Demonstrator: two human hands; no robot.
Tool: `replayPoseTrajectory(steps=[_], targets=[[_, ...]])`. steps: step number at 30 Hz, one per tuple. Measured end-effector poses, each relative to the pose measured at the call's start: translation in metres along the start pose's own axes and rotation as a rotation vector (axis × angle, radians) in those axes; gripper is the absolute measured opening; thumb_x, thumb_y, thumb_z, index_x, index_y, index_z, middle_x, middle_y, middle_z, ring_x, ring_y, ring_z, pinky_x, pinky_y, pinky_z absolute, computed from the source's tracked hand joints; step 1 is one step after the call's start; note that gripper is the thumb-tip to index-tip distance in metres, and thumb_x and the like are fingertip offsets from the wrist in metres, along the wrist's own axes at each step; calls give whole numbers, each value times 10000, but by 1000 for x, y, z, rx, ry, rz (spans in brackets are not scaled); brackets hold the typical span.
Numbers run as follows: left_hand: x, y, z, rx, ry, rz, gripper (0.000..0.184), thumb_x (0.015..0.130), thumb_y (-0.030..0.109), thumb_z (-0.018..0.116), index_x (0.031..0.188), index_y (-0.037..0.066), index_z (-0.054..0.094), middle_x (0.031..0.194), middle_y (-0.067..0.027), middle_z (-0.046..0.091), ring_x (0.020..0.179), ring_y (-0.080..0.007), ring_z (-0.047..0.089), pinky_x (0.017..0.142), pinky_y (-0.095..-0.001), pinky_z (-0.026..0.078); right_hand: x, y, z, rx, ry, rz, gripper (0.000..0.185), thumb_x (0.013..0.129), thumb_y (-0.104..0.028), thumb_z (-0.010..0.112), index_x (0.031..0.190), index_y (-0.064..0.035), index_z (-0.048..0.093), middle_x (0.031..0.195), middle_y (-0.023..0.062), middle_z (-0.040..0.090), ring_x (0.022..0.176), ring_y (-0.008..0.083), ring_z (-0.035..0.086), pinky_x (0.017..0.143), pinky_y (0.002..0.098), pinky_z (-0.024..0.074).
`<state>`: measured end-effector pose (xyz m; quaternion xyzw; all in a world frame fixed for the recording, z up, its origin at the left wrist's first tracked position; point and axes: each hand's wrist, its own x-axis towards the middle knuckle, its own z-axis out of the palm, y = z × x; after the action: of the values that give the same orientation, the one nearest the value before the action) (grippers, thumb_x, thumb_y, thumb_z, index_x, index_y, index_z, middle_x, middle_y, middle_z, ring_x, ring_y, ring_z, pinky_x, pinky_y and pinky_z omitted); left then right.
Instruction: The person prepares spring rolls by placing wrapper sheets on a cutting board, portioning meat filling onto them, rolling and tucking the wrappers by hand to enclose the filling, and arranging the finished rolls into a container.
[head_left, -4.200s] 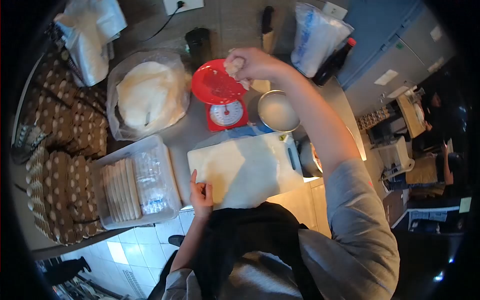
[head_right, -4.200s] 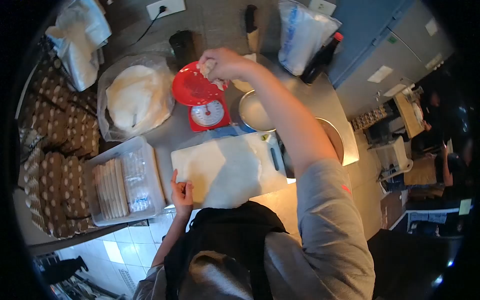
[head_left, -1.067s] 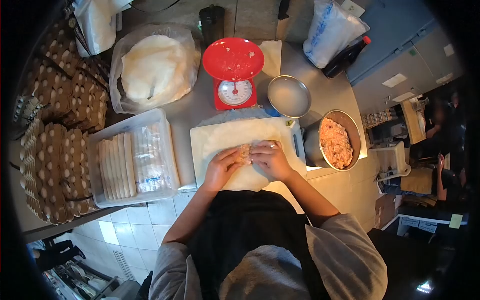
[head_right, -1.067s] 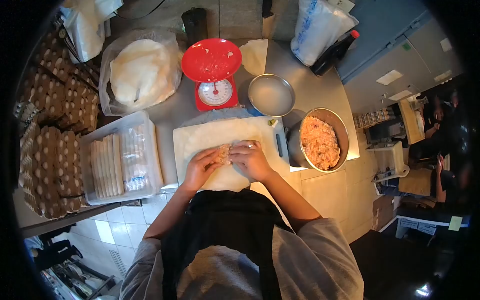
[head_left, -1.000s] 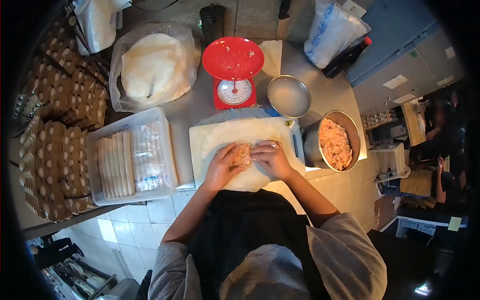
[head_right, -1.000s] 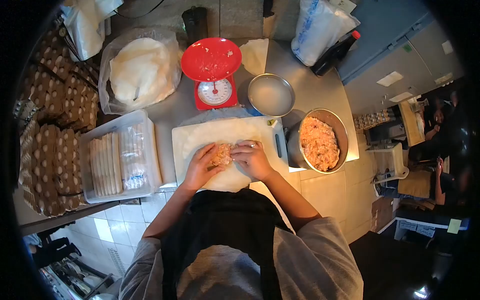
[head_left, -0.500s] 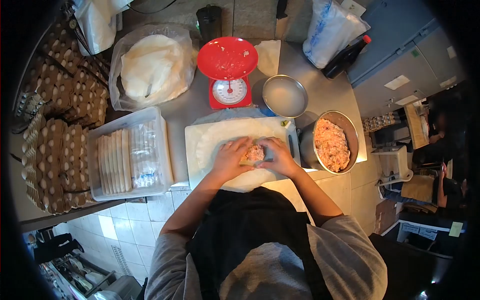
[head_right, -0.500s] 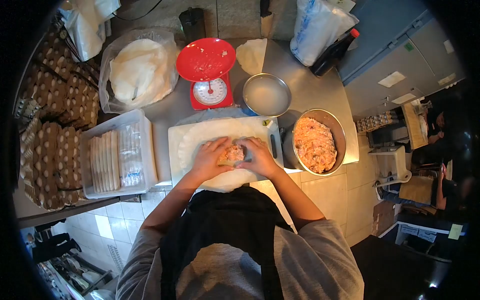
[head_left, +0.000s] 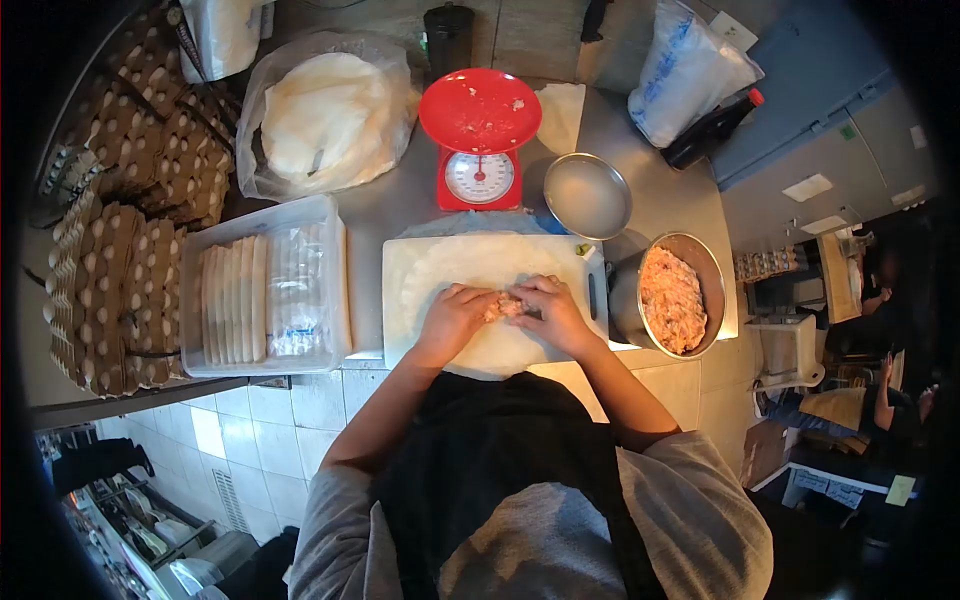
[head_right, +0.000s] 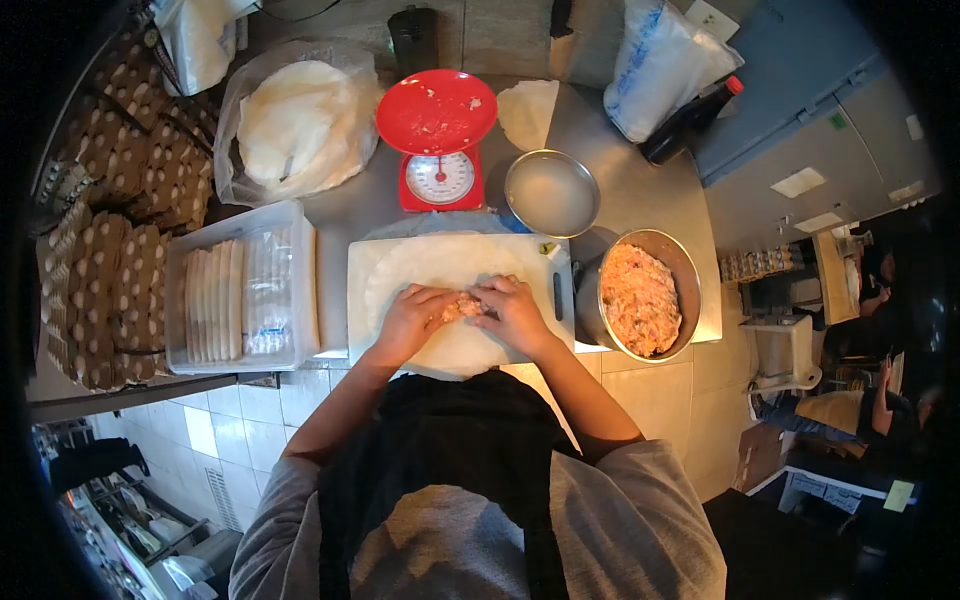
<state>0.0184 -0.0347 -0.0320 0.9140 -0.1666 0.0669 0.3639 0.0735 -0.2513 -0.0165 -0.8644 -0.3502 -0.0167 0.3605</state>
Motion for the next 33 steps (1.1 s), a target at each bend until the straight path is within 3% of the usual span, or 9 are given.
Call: replayPoseTrajectory(steps=[2,5,11,14,20,23,26,29,33], targets=[[-3,-7,-3,7,-88,-15,470,717,125,731,1178,98,647,1159,-70,637,1043,-270,573,912,-382,439,0,7,7,6,-43,-15,350,658,-82,771,1002,-77,703,914,61,581,900,260,555,790,376,438],[-9,-5,-15,-75,39,10,455,716,116,732,1164,96,656,1134,-74,653,1030,-271,586,906,-383,442,-2,22,8,53,-74,-28,342,667,-87,773,1001,-78,702,919,62,583,915,262,556,791,370,442],[-27,-40,-16,-58,-45,39,518,718,124,730,1224,102,626,1210,-98,630,1083,-279,565,938,-372,431,-7,23,7,43,-33,-9,334,659,-120,794,979,-74,712,905,72,585,893,263,567,775,357,452],[-31,-23,-27,7,91,-69,531,722,100,718,1242,107,616,1274,-89,599,1119,-269,549,967,-363,420,-3,4,-4,29,-7,50,344,637,-127,812,964,-76,718,896,72,584,874,259,572,757,352,452],[-45,-45,-39,137,-33,19,573,742,184,728,1286,85,577,1337,-83,555,1155,-281,529,1015,-380,393,-7,24,1,63,-82,75,419,624,-193,824,1020,-115,714,923,53,598,889,240,555,764,367,424],[-44,-24,-49,122,135,-159,570,750,187,729,1293,106,575,1312,-100,573,1155,-277,534,1000,-369,405,13,-23,-11,-135,28,-98,393,633,-224,819,1001,-127,720,959,25,614,884,214,547,791,364,399],[-44,-21,-58,-25,95,-128,473,764,112,713,1229,110,629,1287,-114,592,1156,-274,537,970,-355,420,26,-44,8,-62,-8,-178,271,653,-202,799,909,-146,729,943,-15,630,879,185,549,807,358,380],[-51,-46,-39,-95,67,-105,408,791,139,705,1193,93,651,1201,-115,644,1106,-274,570,941,-361,442,30,-40,37,-119,12,-238,189,674,-180,776,855,-167,724,874,-46,635,875,169,550,799,358,376],[-56,-58,-36,-134,107,-103,351,809,150,692,1153,84,669,1144,-108,669,1056,-271,591,921,-364,453,25,-17,28,-92,-20,-124,121,679,-138,761,790,-179,736,881,-69,697,877,158,563,804,359,369]])
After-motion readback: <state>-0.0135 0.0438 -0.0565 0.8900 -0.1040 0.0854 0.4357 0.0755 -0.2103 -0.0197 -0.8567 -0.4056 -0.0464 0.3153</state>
